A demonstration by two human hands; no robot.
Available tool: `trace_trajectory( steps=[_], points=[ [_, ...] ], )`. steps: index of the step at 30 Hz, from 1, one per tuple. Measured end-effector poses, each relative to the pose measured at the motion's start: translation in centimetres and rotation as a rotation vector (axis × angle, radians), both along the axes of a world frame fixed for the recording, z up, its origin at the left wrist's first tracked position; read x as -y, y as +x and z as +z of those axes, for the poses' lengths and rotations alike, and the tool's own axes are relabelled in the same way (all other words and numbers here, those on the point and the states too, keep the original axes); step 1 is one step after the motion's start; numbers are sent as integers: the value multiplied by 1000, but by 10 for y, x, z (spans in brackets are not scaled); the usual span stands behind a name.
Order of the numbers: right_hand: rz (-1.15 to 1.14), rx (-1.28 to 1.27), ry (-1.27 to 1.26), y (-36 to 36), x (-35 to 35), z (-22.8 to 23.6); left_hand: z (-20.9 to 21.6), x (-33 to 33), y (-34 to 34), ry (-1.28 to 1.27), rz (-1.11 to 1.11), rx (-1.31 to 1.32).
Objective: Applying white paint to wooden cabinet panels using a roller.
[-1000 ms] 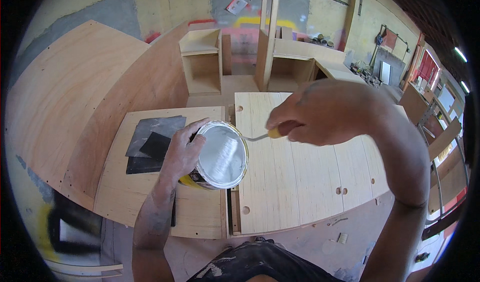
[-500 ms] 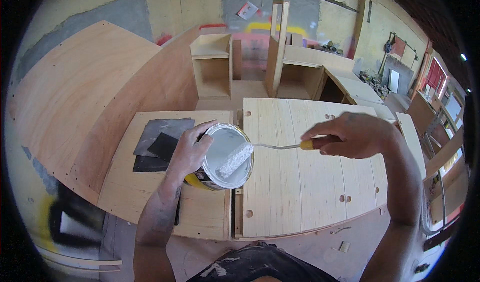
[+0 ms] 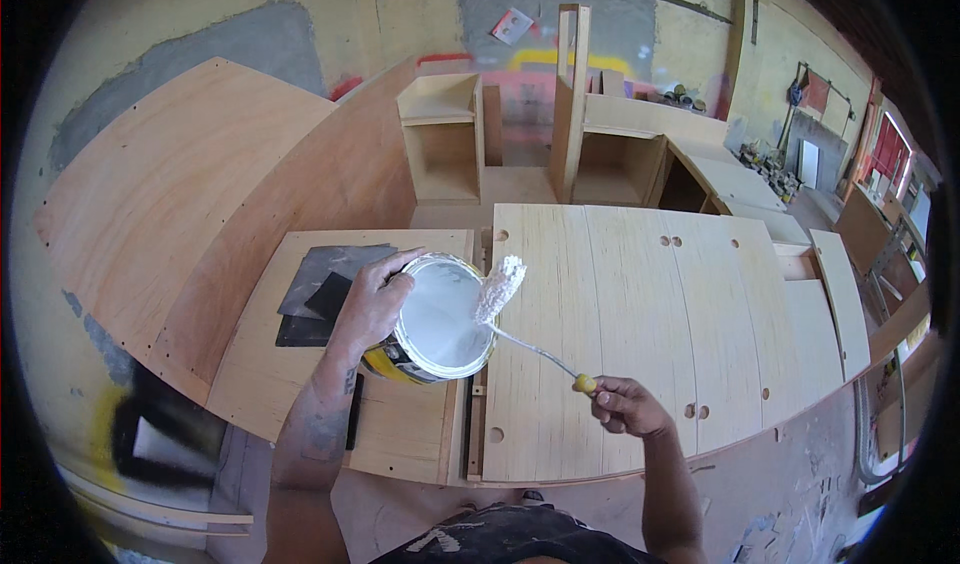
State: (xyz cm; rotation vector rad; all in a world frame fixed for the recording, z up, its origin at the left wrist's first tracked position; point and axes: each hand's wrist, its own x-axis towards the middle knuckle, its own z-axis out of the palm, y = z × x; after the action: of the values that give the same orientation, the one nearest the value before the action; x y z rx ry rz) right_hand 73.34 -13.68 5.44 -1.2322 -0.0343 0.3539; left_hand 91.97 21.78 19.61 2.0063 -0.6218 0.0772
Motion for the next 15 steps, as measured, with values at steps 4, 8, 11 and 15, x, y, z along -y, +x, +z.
trace_trajectory(
  steps=[4, 8, 11, 15],
  points=[
    [36, -30, 279, -8, -22, -23, 1, 5, -1, 20, -13, 121],
    [-150, 36, 197, -24, -38, -32, -3, -6, 5, -25, -16, 29],
    [-307, 43, 21, -45, -40, -46, -5, -17, 7, -183, -35, -97],
    [-535, -39, -386, -74, -51, -106, -5, -27, 8, -200, 1, -94]
  ],
)
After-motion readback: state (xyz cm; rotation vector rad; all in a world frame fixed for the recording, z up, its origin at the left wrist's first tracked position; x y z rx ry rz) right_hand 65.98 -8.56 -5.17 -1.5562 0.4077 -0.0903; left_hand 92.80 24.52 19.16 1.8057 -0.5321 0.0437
